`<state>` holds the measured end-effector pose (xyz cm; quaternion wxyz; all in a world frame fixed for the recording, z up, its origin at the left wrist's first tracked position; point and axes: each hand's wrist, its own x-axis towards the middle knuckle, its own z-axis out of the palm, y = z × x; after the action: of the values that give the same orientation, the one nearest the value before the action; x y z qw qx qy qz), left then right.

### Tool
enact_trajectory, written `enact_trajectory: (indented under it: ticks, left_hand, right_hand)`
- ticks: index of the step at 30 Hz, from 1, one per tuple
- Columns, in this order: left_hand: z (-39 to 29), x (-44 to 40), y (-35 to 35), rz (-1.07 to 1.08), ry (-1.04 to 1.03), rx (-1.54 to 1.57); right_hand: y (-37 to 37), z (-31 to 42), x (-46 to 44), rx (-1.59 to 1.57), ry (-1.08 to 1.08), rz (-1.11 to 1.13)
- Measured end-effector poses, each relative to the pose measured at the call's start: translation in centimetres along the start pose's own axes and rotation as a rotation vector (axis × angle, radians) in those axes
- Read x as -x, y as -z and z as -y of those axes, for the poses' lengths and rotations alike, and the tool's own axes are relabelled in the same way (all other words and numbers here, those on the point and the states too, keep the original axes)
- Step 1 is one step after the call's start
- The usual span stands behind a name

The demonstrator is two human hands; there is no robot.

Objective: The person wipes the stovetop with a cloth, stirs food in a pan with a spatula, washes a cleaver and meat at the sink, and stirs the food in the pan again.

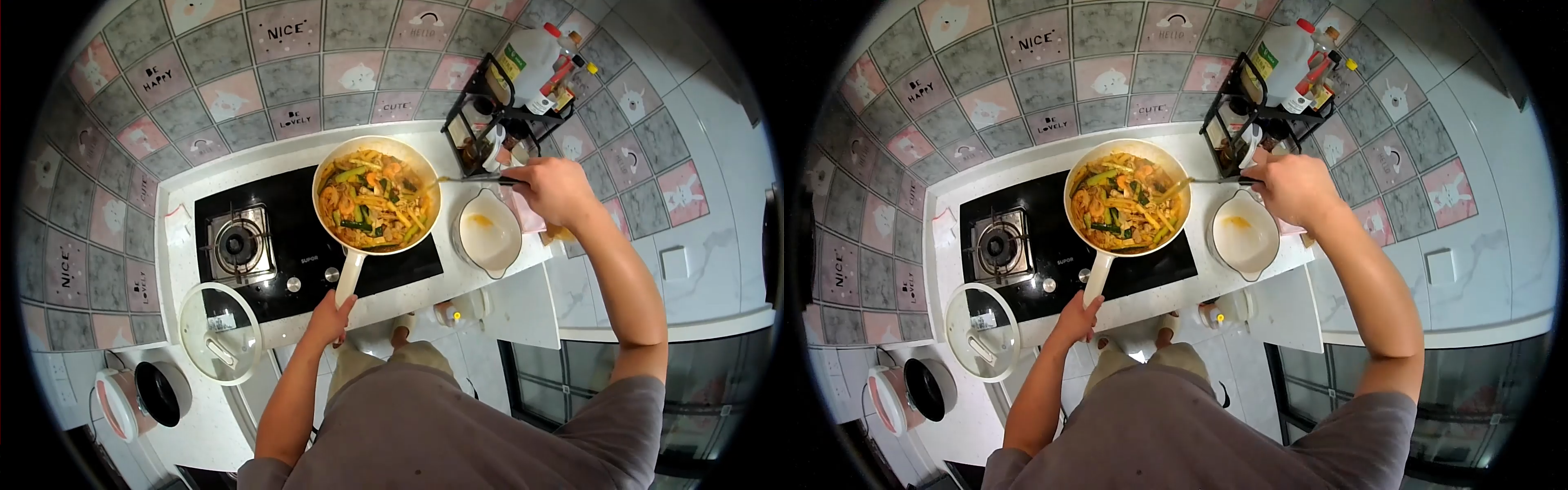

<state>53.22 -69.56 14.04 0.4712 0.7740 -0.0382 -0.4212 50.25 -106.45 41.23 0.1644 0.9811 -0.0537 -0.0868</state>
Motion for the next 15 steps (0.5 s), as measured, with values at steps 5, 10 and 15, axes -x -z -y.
enact_trajectory:
  ticks: [5, 10, 15]
  left_hand:
    - [-0.3, 0.3, 0.1, 0.000, 0.005, 0.018]
    - [0.2, -0.1, 0.0, 0.018, 0.021, 0.036]
    - [-0.1, -0.1, 0.0, 0.014, 0.036, 0.010]
  right_hand:
    - [0.1, 1.2, 0.7, -0.008, 0.033, 0.034]
    - [0.6, 1.4, 0.7, -0.005, 0.014, 0.040]
    - [0.2, 1.2, 0.6, -0.073, 0.028, -0.008]
